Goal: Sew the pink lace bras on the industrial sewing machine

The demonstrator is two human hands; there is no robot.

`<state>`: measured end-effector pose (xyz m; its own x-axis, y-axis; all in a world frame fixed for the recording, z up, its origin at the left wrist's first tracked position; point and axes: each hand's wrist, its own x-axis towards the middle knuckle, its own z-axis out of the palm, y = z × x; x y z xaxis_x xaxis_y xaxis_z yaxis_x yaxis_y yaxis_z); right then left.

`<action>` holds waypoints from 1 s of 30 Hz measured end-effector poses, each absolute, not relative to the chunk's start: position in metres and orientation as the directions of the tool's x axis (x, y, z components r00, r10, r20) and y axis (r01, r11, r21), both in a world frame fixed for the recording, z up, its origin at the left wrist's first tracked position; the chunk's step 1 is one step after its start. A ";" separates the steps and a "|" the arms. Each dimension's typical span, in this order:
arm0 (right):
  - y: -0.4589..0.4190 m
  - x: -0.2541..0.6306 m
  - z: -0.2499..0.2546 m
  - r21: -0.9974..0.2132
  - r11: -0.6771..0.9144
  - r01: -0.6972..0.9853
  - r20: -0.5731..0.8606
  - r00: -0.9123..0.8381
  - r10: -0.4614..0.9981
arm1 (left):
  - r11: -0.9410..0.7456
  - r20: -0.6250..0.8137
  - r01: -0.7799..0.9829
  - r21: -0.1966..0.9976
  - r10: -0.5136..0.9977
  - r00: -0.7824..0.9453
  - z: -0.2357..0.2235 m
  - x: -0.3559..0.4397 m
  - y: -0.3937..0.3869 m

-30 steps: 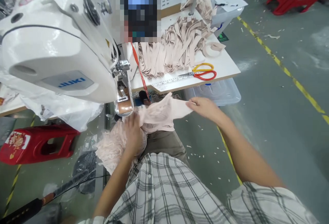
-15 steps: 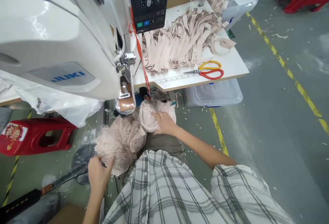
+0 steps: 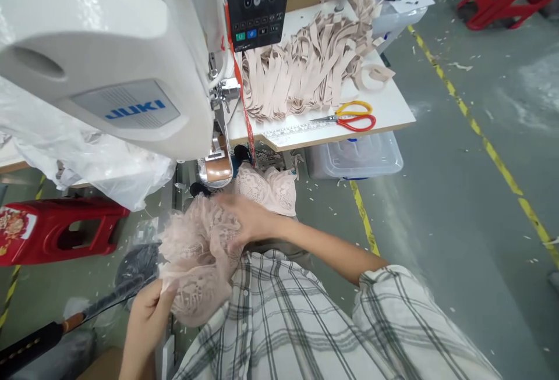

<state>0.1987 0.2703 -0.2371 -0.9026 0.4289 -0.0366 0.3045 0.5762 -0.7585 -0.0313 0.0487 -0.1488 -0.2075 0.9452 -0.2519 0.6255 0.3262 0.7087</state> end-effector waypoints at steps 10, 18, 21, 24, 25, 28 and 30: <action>0.256 0.238 -0.136 -0.819 0.525 -0.233 0.351 -0.926 0.137 | 0.566 -0.544 -0.068 0.822 0.815 0.200 -0.188 0.004 0.188; 0.280 0.303 -0.131 -0.936 0.312 0.164 -0.091 -0.967 0.237 | 0.735 -0.631 -0.212 0.644 0.667 0.396 -0.193 0.024 0.216; 0.296 0.314 -0.137 -0.900 0.240 0.364 -0.325 -0.927 0.187 | 0.670 -0.614 -0.093 0.737 0.721 0.322 -0.182 0.030 0.221; 0.307 0.309 -0.143 -0.794 0.310 0.522 -0.372 -0.822 0.430 | 0.394 -0.436 0.213 0.894 0.875 0.210 -0.161 0.040 0.223; 0.308 0.303 -0.145 -0.781 0.333 0.529 -0.318 -0.795 0.517 | 0.277 -0.354 0.317 0.907 0.909 0.219 -0.153 0.044 0.223; 0.309 0.277 -0.145 -0.855 0.337 0.394 -0.167 -0.824 0.541 | -0.017 -0.166 0.491 0.871 0.930 0.327 -0.130 0.054 0.227; 0.309 0.259 -0.143 -0.917 0.258 0.305 -0.147 -0.858 0.492 | -0.118 -0.092 0.578 0.807 0.942 0.321 -0.118 0.054 0.232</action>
<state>0.2587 0.3088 -0.1425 -0.8578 0.4925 -0.1469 0.3052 0.2582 -0.9166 0.0535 0.2316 -0.1184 0.3214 0.9424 -0.0924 0.5782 -0.1180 0.8073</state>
